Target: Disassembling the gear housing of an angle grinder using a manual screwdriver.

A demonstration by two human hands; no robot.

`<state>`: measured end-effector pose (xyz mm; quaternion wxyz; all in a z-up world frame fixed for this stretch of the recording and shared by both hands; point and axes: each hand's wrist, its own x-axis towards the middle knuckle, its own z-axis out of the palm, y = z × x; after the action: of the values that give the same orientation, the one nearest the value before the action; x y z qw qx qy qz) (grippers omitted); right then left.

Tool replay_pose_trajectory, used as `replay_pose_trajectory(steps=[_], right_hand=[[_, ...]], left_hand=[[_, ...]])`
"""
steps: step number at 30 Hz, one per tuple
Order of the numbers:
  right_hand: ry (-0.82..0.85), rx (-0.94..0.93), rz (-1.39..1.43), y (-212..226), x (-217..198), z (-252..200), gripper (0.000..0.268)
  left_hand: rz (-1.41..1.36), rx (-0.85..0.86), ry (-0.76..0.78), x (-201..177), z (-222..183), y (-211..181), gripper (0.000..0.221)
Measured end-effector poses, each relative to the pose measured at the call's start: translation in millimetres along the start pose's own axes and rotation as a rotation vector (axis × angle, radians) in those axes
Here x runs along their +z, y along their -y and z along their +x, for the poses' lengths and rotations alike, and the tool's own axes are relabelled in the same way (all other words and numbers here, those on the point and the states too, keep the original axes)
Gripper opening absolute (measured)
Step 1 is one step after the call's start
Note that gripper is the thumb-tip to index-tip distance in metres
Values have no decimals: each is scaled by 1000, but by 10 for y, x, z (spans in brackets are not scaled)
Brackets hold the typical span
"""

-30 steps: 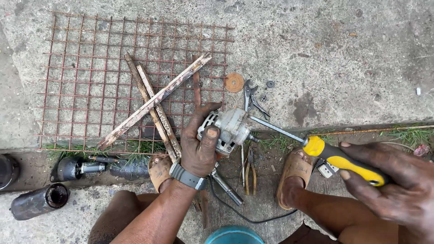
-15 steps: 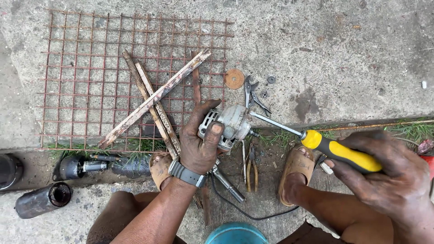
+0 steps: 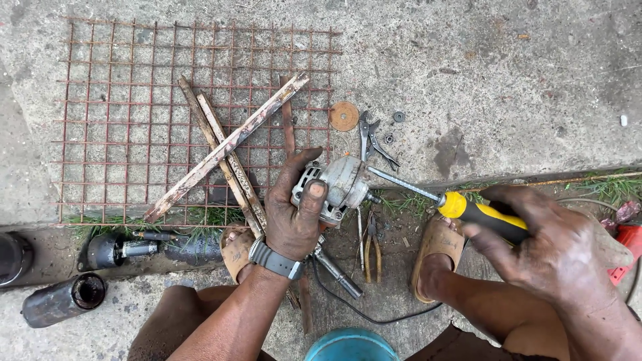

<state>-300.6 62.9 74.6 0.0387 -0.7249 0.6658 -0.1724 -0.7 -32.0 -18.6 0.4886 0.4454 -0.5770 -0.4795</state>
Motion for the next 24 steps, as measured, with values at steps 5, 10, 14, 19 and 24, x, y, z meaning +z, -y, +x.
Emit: replay_pose_trajectory(steps=[5,10,14,19,24], right_hand=[[13,6,31,9,-17,-25,27],[-67,29,112,99,52,9,51],[-3,-12,-78,-32,58,-8,29],[-45,-23,21,-32,147,-36,56],[34,14,-27,117,13,69,16]], left_hand=[[25,24,-20,1,17,-32,64],[-54,-16,-11,-33,16,-57,56],[44,26,-16,-29,19,-57,63],[-28,-41,-34,-27,-1,-41,61],[19,19,-14,-33,17,-36,59]])
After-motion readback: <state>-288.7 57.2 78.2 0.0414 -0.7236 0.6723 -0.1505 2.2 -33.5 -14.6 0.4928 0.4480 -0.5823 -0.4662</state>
